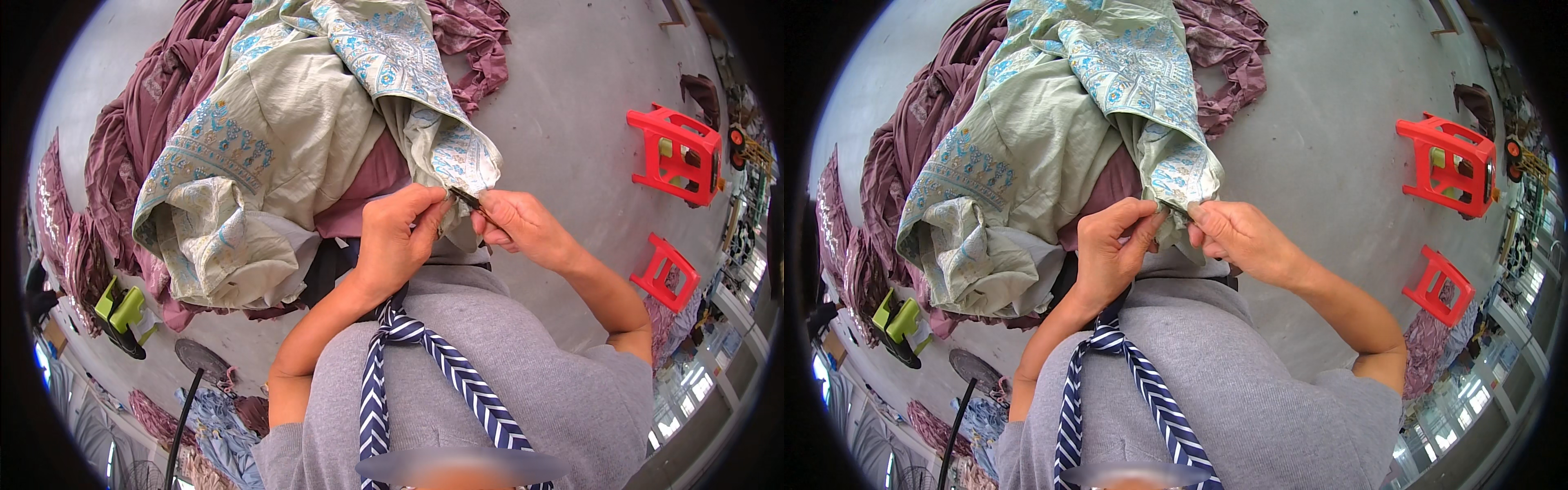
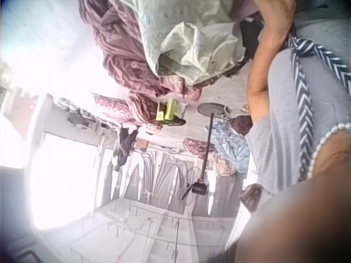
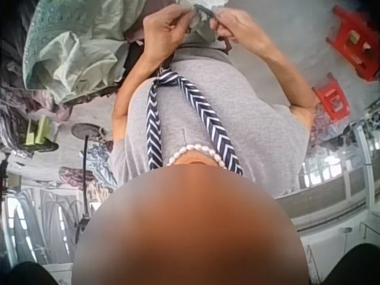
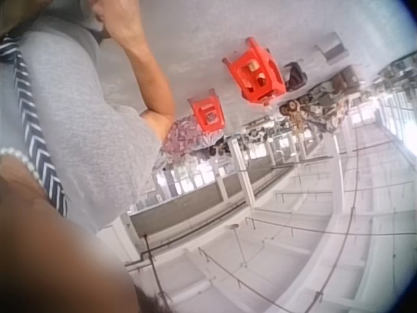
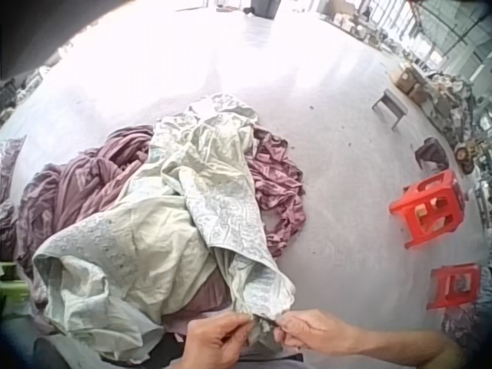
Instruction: The person uses small scissors to trim loose threads and edges from patterned and solid-colored fabric pieces. They handle the fabric with both hands, repositioning it as needed while cutting.
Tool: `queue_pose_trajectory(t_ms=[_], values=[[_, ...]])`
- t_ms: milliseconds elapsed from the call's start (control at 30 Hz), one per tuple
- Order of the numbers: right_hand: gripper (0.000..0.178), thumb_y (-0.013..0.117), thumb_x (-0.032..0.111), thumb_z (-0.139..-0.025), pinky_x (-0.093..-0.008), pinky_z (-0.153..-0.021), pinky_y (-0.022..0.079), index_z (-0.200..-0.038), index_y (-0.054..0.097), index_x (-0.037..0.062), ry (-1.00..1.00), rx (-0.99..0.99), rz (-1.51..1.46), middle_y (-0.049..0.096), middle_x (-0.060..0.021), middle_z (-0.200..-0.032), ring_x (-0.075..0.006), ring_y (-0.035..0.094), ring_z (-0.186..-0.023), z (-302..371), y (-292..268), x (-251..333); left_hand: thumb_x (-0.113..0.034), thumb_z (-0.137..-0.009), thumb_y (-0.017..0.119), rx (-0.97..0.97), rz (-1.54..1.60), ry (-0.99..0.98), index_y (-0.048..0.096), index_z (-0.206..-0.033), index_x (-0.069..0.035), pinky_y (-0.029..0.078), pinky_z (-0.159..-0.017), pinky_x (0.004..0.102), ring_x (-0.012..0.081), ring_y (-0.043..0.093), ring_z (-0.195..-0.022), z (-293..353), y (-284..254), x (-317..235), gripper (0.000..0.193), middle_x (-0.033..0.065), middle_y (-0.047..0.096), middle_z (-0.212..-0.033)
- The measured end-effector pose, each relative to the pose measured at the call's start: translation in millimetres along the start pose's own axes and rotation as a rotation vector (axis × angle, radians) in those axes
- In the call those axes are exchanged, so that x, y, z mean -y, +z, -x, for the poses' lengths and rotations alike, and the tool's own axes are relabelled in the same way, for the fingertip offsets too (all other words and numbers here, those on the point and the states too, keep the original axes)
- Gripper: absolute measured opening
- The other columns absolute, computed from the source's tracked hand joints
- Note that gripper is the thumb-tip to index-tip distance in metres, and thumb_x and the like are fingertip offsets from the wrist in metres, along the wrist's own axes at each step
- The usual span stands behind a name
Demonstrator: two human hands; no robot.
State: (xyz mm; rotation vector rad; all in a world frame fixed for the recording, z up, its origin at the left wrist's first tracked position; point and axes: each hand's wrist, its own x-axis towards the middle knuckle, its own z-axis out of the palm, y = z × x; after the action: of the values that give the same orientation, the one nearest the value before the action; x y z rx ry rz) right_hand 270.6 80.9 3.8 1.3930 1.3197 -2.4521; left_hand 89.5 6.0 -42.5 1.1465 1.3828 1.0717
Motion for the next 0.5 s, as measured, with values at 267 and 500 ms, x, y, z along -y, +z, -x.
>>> queue_pose_trajectory(t_ms=[267, 500], values=[[0.023, 0.054, 0.026, -0.089, -0.0384, -0.052, 0.043, -0.084, 0.051, 0.0032, -0.47, -0.356, 0.822, 0.056, -0.0153, -0.066, -0.0316, 0.057, -0.06, -3.4, 11.6, -12.8, 0.003, -0.079, 0.061, -0.028, 0.026, -0.027, 0.061, -0.087, 0.003, 0.042, -0.051, 0.0284, 0.0204, 0.055, -0.054, 2.4, -1.0, -3.8, 0.009, 0.0132, 0.056, -0.068], [0.026, 0.053, 0.028, -0.091, -0.0312, -0.049, 0.04, -0.086, 0.052, 0.0028, -0.448, -0.292, 0.51, 0.053, -0.0089, -0.061, -0.023, 0.054, -0.053, -2.8, 18.7, -8.0, 0.007, -0.071, 0.059, 0.111, -0.079, 0.037, 0.061, -0.086, 0.0, 0.045, -0.056, 0.0323, 0.03, 0.058, -0.062, 8.3, -0.4, -7.5, 0.017, 0.0153, 0.057, -0.071]])
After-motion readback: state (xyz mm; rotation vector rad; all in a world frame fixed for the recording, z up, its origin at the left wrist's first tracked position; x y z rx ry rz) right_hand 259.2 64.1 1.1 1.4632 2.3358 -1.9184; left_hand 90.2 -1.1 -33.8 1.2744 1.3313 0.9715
